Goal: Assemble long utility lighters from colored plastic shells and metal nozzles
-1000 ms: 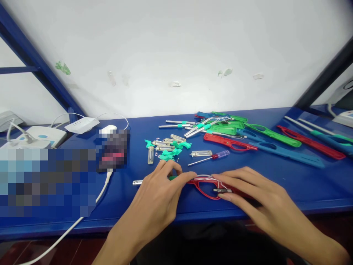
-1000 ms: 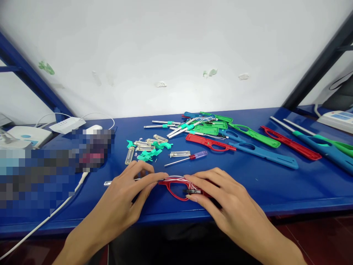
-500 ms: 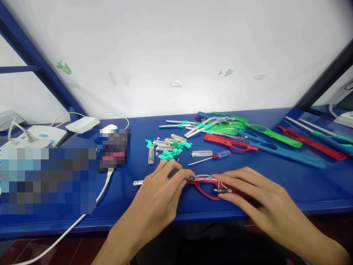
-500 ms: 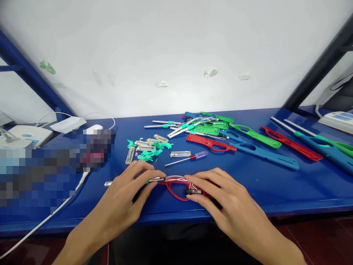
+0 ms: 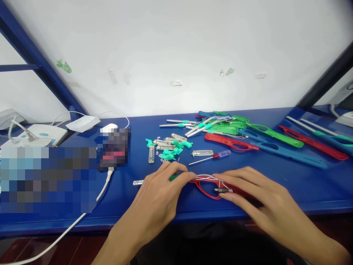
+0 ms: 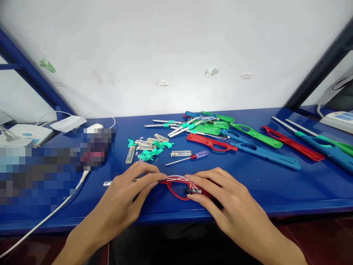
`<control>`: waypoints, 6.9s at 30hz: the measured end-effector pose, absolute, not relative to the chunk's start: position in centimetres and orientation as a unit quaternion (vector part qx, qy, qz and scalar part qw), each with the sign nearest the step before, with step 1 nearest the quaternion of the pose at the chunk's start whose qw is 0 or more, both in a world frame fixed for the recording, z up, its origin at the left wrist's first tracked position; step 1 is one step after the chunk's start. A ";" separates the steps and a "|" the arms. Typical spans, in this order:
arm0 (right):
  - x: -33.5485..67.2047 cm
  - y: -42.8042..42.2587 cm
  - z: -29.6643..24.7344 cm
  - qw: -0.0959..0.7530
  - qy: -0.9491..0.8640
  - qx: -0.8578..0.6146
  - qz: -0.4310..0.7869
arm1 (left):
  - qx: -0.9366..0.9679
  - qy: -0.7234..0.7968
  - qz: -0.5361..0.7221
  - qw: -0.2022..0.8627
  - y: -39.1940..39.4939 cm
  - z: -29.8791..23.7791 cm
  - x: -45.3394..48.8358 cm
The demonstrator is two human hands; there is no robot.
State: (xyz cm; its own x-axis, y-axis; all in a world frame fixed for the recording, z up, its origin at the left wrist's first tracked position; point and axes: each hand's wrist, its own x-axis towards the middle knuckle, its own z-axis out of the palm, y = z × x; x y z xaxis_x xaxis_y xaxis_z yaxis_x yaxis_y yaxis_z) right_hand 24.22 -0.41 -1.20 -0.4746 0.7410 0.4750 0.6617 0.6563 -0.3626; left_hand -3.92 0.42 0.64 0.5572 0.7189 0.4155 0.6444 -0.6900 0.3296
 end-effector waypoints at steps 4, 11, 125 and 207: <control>24.1 -0.4 -1.1 0.309 -0.855 -0.413 0.063 | 0.882 0.385 0.262 0.070 0.5 0.7 -3.9; 24.1 -0.4 -1.0 0.309 -0.854 -0.415 0.064 | 0.880 0.385 0.273 0.057 0.2 0.5 -4.0; 19.4 0.9 0.9 0.310 -0.869 -0.375 0.091 | 0.865 0.371 0.329 0.074 0.0 0.2 -3.7; 23.1 1.4 1.7 0.318 -0.793 -0.472 0.218 | 0.868 0.401 0.272 0.106 -0.7 -0.4 -3.7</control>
